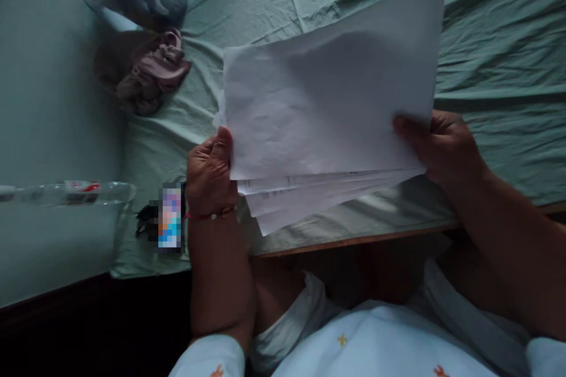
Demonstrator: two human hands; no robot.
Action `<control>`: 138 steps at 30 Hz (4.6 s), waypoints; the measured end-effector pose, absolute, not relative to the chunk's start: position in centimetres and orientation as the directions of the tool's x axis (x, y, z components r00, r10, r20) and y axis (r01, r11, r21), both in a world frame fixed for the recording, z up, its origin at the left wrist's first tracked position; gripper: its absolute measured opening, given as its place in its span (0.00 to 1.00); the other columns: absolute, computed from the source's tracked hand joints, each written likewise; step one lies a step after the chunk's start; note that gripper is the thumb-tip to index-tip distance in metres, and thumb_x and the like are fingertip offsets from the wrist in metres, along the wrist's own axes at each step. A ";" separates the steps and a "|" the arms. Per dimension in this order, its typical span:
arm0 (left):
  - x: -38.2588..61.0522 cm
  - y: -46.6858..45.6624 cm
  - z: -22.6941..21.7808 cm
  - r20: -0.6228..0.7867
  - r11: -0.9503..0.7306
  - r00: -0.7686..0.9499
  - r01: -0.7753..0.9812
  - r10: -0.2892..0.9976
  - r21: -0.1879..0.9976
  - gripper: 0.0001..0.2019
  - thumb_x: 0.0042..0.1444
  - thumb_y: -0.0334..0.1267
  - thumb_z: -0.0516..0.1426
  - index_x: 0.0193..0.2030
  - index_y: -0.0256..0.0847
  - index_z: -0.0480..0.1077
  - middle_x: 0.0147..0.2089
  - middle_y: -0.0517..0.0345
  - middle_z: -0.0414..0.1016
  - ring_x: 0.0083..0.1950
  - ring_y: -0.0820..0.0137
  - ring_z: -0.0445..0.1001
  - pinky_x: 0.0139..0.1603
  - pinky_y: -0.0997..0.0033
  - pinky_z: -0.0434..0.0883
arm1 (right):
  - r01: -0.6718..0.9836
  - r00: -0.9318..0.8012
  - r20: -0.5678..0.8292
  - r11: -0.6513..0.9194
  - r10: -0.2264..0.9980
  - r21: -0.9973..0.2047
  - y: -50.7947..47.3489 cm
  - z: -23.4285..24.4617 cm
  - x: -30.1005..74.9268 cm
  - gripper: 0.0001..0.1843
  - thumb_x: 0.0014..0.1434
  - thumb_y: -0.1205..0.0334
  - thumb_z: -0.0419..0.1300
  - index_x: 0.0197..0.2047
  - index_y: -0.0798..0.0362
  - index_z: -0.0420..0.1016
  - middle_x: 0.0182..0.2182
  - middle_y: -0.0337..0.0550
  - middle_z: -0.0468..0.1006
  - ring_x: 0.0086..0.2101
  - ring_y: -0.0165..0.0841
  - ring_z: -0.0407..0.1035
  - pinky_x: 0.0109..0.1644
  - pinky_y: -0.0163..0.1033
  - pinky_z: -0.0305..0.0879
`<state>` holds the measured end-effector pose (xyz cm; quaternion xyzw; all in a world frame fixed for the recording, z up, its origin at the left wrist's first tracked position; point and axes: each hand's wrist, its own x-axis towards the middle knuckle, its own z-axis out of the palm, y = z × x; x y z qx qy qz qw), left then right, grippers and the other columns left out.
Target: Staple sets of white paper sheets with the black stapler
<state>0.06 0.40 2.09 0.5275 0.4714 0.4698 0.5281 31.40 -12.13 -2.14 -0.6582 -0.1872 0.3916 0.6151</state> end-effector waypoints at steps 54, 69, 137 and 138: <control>-0.1 0.4 2.6 -0.166 0.166 0.161 0.012 0.973 0.986 0.17 0.44 0.49 0.76 0.26 0.42 0.77 0.21 0.66 0.69 0.20 0.81 0.61 0.18 0.77 0.56 | -0.315 0.671 -0.289 -0.091 0.683 -0.945 -11.6 -1.3 31.3 0.29 0.24 0.48 0.84 0.27 0.53 0.80 0.29 0.39 0.79 0.25 0.26 0.67 0.28 0.34 0.66; 0.1 0.1 2.2 -0.135 0.135 0.181 0.012 0.974 0.991 0.20 0.53 0.55 0.70 0.26 0.42 0.75 0.23 0.62 0.72 0.24 0.75 0.70 0.23 0.75 0.63 | -0.252 0.697 -0.242 -0.085 0.675 -0.964 -11.6 -1.4 31.3 0.27 0.28 0.46 0.83 0.29 0.52 0.82 0.30 0.39 0.80 0.26 0.26 0.68 0.28 0.33 0.65; -1.0 0.8 1.1 -0.014 -0.005 0.103 0.178 0.995 0.984 0.16 0.49 0.49 0.73 0.26 0.41 0.75 0.27 0.62 0.71 0.29 0.76 0.66 0.30 0.75 0.64 | -0.233 0.697 -0.198 -0.044 0.690 -0.972 -11.8 -1.3 31.1 0.27 0.28 0.46 0.84 0.27 0.53 0.81 0.31 0.43 0.80 0.27 0.27 0.69 0.30 0.37 0.66; -1.0 0.8 1.1 -0.010 -0.010 0.105 0.178 0.994 0.984 0.16 0.48 0.48 0.73 0.27 0.41 0.75 0.28 0.62 0.72 0.30 0.75 0.67 0.32 0.75 0.66 | -0.235 0.701 -0.202 -0.046 0.684 -0.971 -11.8 -1.2 31.1 0.28 0.27 0.46 0.84 0.26 0.53 0.81 0.31 0.42 0.80 0.27 0.27 0.68 0.30 0.37 0.66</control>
